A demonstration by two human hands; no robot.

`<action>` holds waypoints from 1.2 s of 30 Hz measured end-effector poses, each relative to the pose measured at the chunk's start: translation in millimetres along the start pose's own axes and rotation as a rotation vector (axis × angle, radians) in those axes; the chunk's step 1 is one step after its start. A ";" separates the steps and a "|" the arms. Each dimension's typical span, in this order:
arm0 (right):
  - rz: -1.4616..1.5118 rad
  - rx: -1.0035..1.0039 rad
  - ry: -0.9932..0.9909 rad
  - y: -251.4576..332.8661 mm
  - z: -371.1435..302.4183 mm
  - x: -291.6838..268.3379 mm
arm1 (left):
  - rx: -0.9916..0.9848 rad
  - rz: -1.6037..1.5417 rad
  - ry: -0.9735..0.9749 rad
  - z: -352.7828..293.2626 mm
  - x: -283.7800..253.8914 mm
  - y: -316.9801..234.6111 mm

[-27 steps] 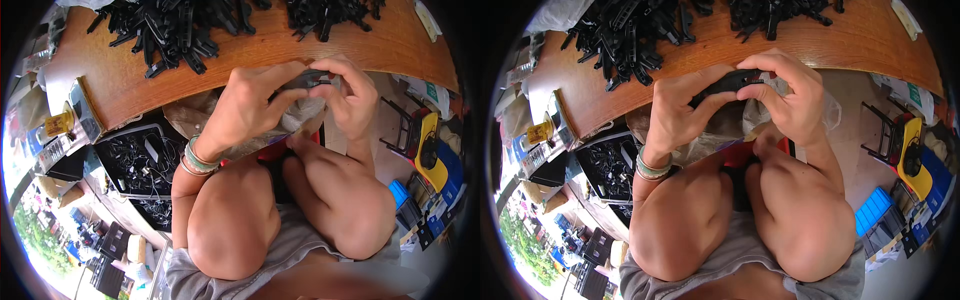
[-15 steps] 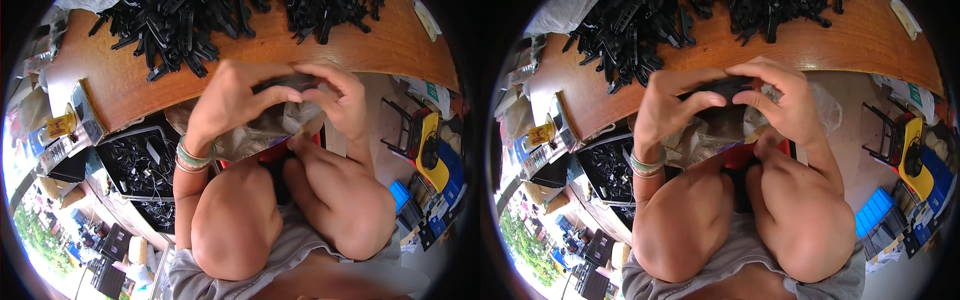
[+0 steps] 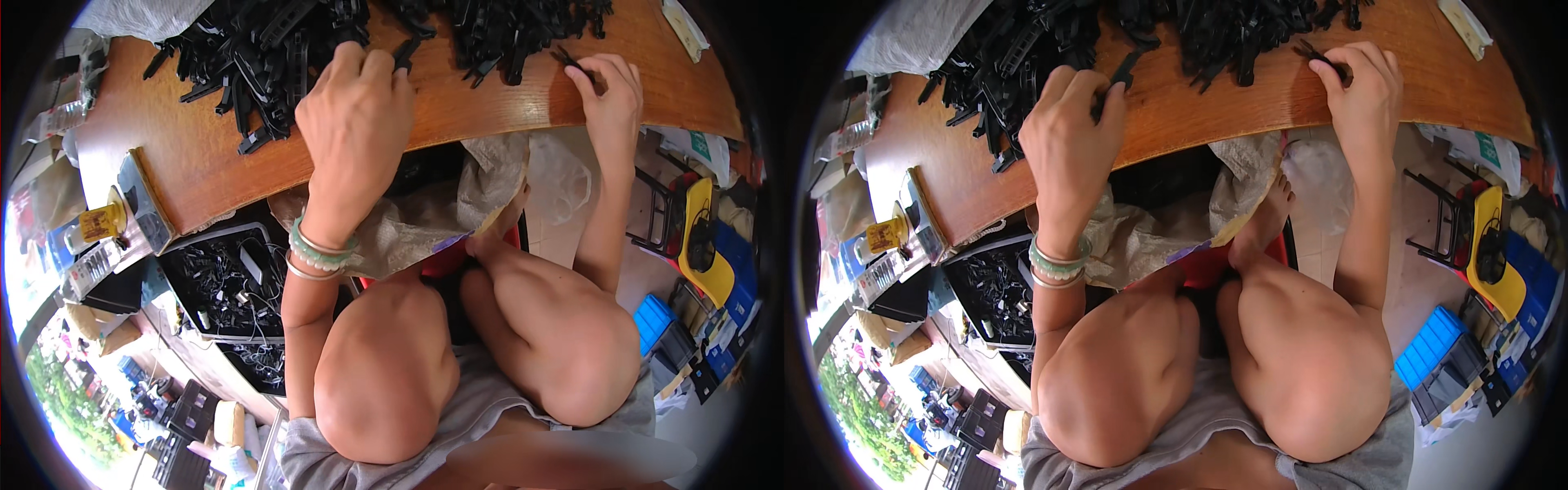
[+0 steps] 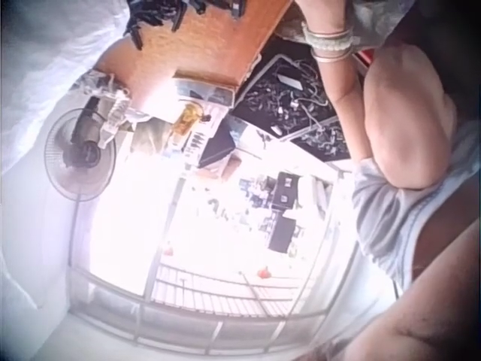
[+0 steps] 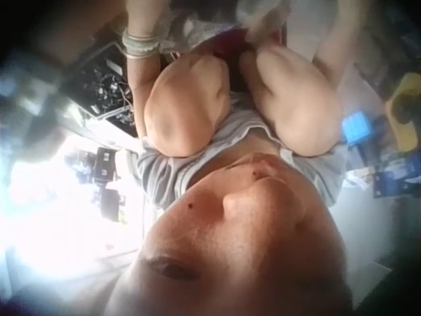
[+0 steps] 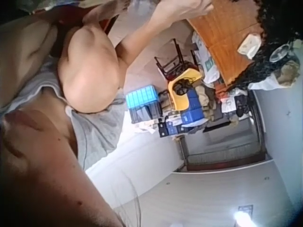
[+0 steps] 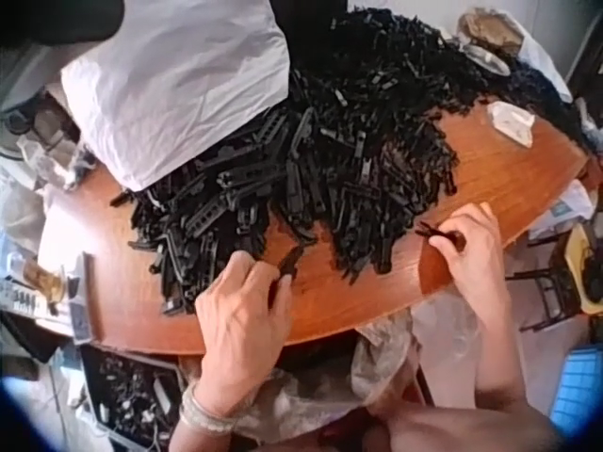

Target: The person assembles plastic clips by hand, picking up components from a table and fitting them together.

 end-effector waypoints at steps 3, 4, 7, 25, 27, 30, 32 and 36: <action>0.152 0.413 0.160 -9.8 -10.8 -14.4 | -0.052 -0.329 -0.037 1.9 -5.5 -5.8; 0.423 0.510 0.088 -6.4 -18.1 -5.2 | -0.111 -0.510 -0.040 -4.0 -6.6 3.6; 0.922 0.627 0.020 11.5 -19.2 -4.8 | -0.344 -0.929 0.229 -11.5 12.4 -5.1; 1.077 0.263 0.040 92.5 -3.3 -1.7 | -0.279 -1.134 0.518 -25.8 12.0 -35.1; 1.074 0.273 0.025 90.8 -3.8 -2.8 | -0.185 -1.050 0.389 -23.2 3.2 -35.4; 0.964 0.143 0.048 94.2 0.6 -6.9 | -0.004 -0.867 0.258 -22.4 -3.1 -32.2; 0.871 -0.008 -0.011 98.7 11.1 -17.0 | 0.062 -0.852 0.246 -20.0 -7.8 -34.5; 0.959 0.099 0.325 94.7 -5.7 6.0 | 0.264 -0.770 0.161 -24.5 -15.1 -45.5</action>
Point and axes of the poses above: each hand's wrist, its own z-axis towards the middle knuckle, its own x-axis out of the palm, y = z × x, the point moved 9 cm from there along z, towards the middle knuckle, and after that the axes turned 13 degrees about z, right-handed, at the moved point
